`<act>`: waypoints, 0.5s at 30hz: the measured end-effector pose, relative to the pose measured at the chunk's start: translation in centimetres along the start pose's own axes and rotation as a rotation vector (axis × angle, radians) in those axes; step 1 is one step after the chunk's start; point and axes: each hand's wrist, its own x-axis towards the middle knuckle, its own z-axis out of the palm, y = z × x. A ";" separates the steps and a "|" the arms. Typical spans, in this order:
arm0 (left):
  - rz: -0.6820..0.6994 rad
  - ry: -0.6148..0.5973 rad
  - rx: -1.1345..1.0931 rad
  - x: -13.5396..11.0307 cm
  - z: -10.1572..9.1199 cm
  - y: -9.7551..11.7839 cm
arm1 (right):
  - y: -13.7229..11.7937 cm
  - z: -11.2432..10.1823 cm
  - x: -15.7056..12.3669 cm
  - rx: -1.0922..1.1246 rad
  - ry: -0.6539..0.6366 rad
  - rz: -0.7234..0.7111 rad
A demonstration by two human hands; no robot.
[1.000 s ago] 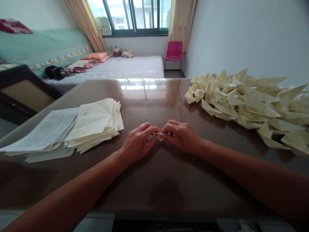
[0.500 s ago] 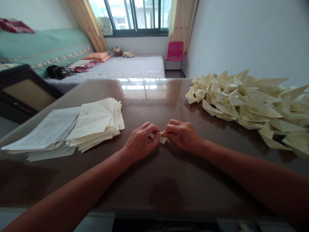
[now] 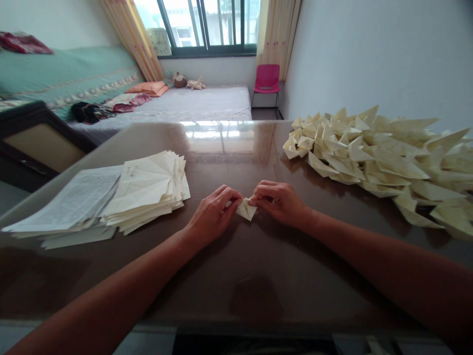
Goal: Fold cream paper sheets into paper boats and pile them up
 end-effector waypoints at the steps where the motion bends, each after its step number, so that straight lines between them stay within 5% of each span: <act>1: -0.003 0.011 0.024 0.0 -0.1 -0.1 | 0.0 0.0 0.1 0.031 0.012 0.015; 9: -0.153 0.224 -0.034 0.4 -0.3 -1.1 | 0.6 0.3 0.5 0.319 0.117 0.246; 15: -0.234 0.195 0.010 0.7 -0.7 -2.5 | 1.9 -0.4 0.7 0.300 -0.031 0.299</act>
